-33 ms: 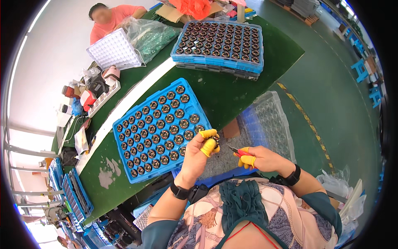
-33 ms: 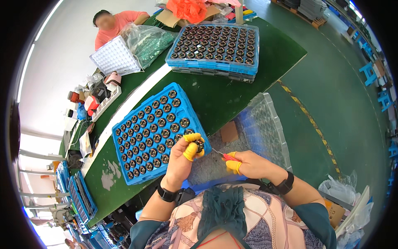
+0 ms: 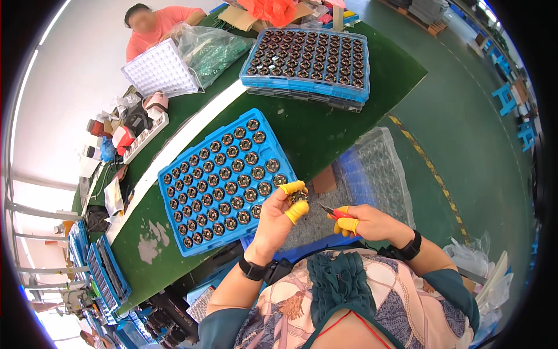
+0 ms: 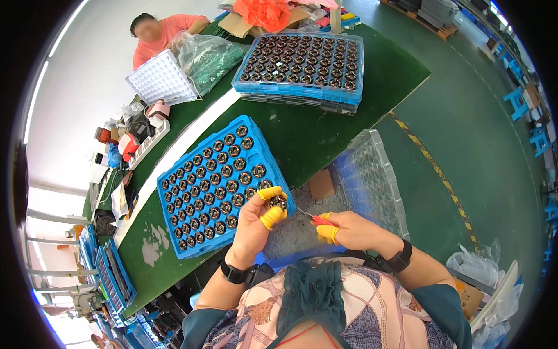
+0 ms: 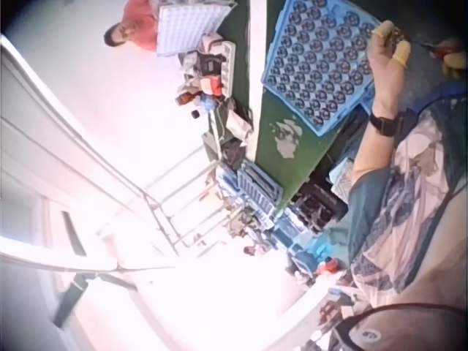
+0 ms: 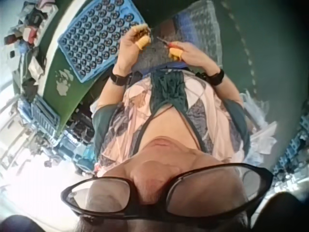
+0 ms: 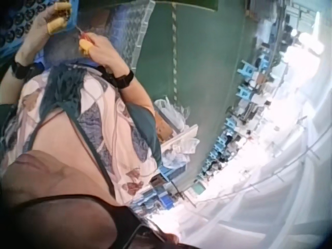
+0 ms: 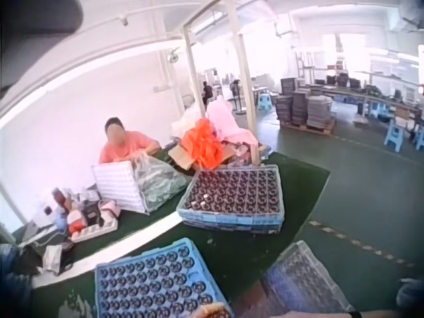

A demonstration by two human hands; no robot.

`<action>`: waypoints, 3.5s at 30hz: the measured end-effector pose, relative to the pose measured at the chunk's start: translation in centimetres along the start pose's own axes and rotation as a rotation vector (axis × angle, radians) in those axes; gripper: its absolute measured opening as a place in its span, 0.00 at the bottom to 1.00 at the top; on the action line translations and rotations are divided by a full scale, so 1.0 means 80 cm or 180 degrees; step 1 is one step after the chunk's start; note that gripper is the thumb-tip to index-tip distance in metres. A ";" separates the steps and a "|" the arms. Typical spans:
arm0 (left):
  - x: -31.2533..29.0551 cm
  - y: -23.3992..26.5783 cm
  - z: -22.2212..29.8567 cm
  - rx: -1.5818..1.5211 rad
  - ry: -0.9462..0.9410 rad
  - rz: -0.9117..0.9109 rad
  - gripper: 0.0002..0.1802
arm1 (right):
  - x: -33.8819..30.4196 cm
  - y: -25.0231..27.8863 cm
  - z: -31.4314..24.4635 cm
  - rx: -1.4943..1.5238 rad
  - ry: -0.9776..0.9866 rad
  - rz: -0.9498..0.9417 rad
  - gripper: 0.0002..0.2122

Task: Assembling and trimming electronic components using pliers and organizing them into trays and bags.

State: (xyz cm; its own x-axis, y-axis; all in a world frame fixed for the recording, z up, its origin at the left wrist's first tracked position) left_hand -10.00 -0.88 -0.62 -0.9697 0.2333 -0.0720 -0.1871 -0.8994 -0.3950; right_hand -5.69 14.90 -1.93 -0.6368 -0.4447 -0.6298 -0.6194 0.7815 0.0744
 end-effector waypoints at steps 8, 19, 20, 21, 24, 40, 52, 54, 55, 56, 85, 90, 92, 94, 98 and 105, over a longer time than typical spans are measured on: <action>-0.014 -0.006 0.001 0.0741 -0.0408 -0.0030 0.27 | -0.004 -0.004 0.004 0.0457 -0.0152 -0.0192 0.13; -0.016 -0.015 -0.007 0.1287 -0.0407 -0.0265 0.25 | -0.005 -0.009 0.007 0.0415 -0.0057 -0.0442 0.15; -0.017 -0.015 -0.007 0.1278 -0.0414 -0.0255 0.25 | -0.005 -0.009 0.007 0.0428 -0.0060 -0.0443 0.15; -0.018 -0.015 -0.009 0.1279 -0.0404 -0.0258 0.25 | -0.006 -0.012 0.007 0.0439 -0.0064 -0.0513 0.16; -0.018 -0.014 -0.007 0.1385 -0.0486 -0.0205 0.26 | -0.008 -0.016 0.007 0.0559 -0.0059 -0.0640 0.16; -0.016 -0.031 0.007 0.2325 -0.1068 -0.0593 0.23 | -0.004 -0.029 0.030 0.1643 -0.0687 -0.1061 0.18; -0.014 -0.027 0.003 0.2701 -0.0981 -0.0285 0.22 | -0.011 0.004 -0.015 -0.1521 0.0631 0.1217 0.16; -0.014 -0.016 -0.005 0.2166 -0.0672 -0.0131 0.22 | -0.011 0.011 -0.016 -0.1438 0.0433 0.1045 0.16; -0.013 -0.013 -0.007 0.1847 -0.0546 -0.0067 0.22 | -0.010 0.012 -0.012 -0.1354 0.0232 0.0874 0.16; -0.013 -0.011 -0.010 0.1527 -0.0423 -0.0004 0.22 | -0.012 0.011 -0.013 -0.1359 0.0243 0.0864 0.16; -0.012 -0.027 0.005 0.2250 -0.1116 -0.0137 0.21 | -0.014 0.004 -0.020 -0.1190 0.0344 0.0807 0.16; -0.008 -0.016 -0.006 0.1391 -0.0658 0.0144 0.21 | 0.002 -0.005 0.016 0.0231 -0.0087 0.0165 0.13; -0.009 -0.011 -0.014 0.0929 -0.0532 0.0137 0.23 | 0.004 -0.005 0.027 0.0667 -0.0247 0.0083 0.13; -0.008 -0.010 -0.013 0.0922 -0.0471 0.0120 0.24 | 0.000 0.014 0.026 0.0681 -0.0025 0.0420 0.12; -0.007 -0.008 -0.018 0.0975 -0.0251 0.0070 0.22 | -0.016 0.021 -0.013 -0.0927 0.0067 0.0660 0.15; -0.007 -0.019 -0.025 0.1474 0.0158 -0.0442 0.21 | -0.037 0.018 -0.045 -0.2267 0.0763 0.1446 0.23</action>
State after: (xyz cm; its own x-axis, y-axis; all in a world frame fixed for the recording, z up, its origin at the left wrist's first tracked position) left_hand -8.87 1.14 -1.81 -0.9242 0.3699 -0.0955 -0.3751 -0.9259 0.0443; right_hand -6.38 15.78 2.83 -0.9212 -0.2995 -0.2486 -0.3709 0.4819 0.7938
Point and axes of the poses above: each hand's wrist, its own x-axis towards the middle knuckle, its own y-axis out of the back of the hand, z = x × y, the point moved 9 cm from there along x, towards the middle knuckle, and after that the axes turned 10 degrees about -y, right-handed, at the moved point
